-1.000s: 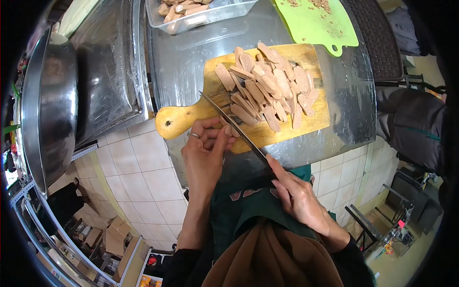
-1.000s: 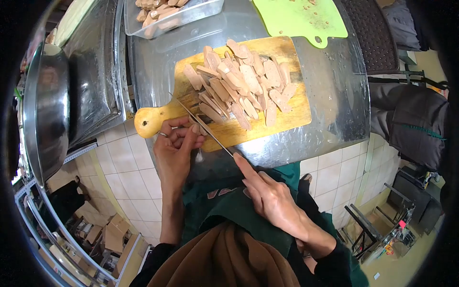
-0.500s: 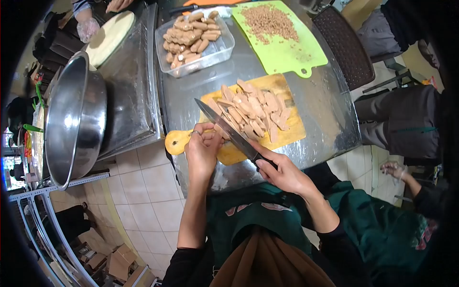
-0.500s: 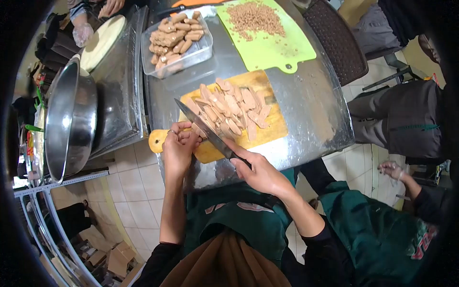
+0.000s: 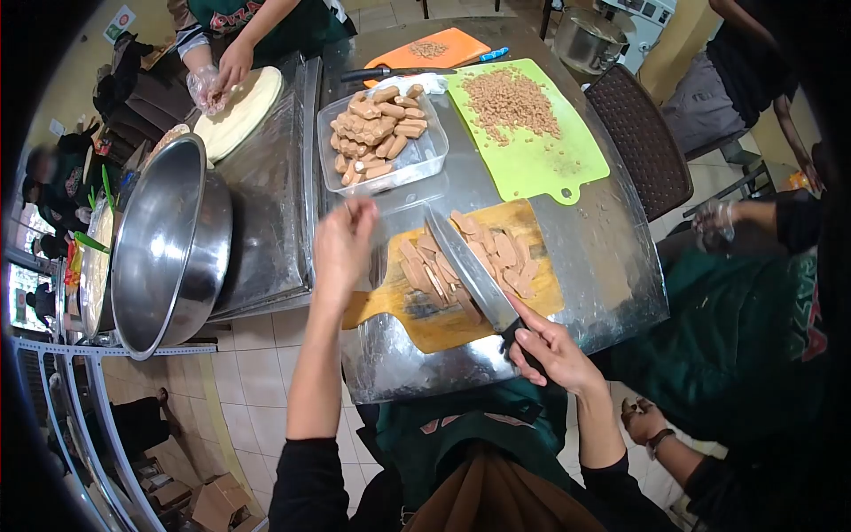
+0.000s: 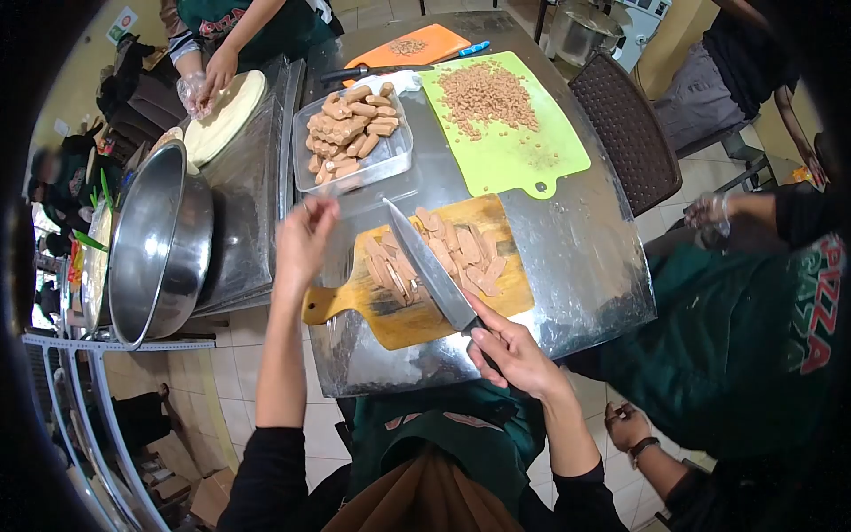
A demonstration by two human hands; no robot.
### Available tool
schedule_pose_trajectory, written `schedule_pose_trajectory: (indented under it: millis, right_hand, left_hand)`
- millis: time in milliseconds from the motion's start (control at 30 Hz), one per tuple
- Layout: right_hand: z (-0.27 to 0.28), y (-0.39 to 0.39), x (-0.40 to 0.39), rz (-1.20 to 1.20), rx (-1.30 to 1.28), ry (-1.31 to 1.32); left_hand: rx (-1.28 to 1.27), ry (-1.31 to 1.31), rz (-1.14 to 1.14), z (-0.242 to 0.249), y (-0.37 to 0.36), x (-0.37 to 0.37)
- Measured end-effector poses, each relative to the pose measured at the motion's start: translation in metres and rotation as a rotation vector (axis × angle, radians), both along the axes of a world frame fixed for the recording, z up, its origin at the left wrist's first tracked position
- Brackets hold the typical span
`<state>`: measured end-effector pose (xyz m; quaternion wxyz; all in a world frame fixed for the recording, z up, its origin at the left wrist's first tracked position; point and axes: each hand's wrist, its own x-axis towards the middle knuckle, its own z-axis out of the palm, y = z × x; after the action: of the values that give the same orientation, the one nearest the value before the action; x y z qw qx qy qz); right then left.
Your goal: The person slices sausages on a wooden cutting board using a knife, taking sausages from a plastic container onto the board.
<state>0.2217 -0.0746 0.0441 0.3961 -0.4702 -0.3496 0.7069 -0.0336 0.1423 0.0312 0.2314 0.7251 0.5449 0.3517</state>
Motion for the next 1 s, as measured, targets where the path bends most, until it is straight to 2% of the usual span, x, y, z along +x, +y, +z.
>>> schedule_pose_trajectory:
  millis: [67,133,233,333,367,600,633,733,767,900,1000]
  right_hand:
    - [0.001,-0.004,0.002,-0.027,0.007,-0.011]
    - [0.001,-0.006,0.004,-0.046,0.017,-0.017]
    - [0.002,-0.008,0.007,-0.07,0.04,-0.035]
    - [0.006,-0.01,0.007,-0.095,0.043,-0.076]
    - [0.009,-0.011,0.007,-0.103,0.031,-0.084]
    - [0.01,-0.02,0.003,-0.109,0.046,-0.105]
    - [0.011,-0.022,0.001,-0.105,0.051,-0.101]
    - [0.013,-0.025,-0.004,-0.081,0.065,-0.111]
    - [0.015,-0.026,-0.005,-0.063,0.063,-0.129]
    - [0.022,-0.03,-0.021,0.041,0.068,-0.329]
    - [0.006,-0.035,-0.037,0.142,0.258,-0.499]
  left_hand:
    - [0.067,0.279,0.059,0.028,0.029,0.01]
    - [0.118,0.416,-0.057,0.029,0.07,0.017]
    - [-0.053,0.617,-0.468,0.01,0.141,0.018]
    - [-0.234,0.752,-0.6,-0.005,0.173,0.025]
    - [-0.201,0.803,-0.589,-0.007,0.173,0.027]
    - [0.036,0.574,-0.502,-0.005,0.147,0.016]
    - [-0.02,0.506,-0.499,0.006,0.138,0.014]
    - [0.089,0.341,-0.329,0.006,0.131,0.002]
    - [0.149,0.395,-0.299,0.016,0.124,-0.001]
    - [-0.08,0.012,-0.294,0.061,0.049,-0.013]
    - [-0.276,-0.219,-0.208,0.062,-0.028,-0.018]
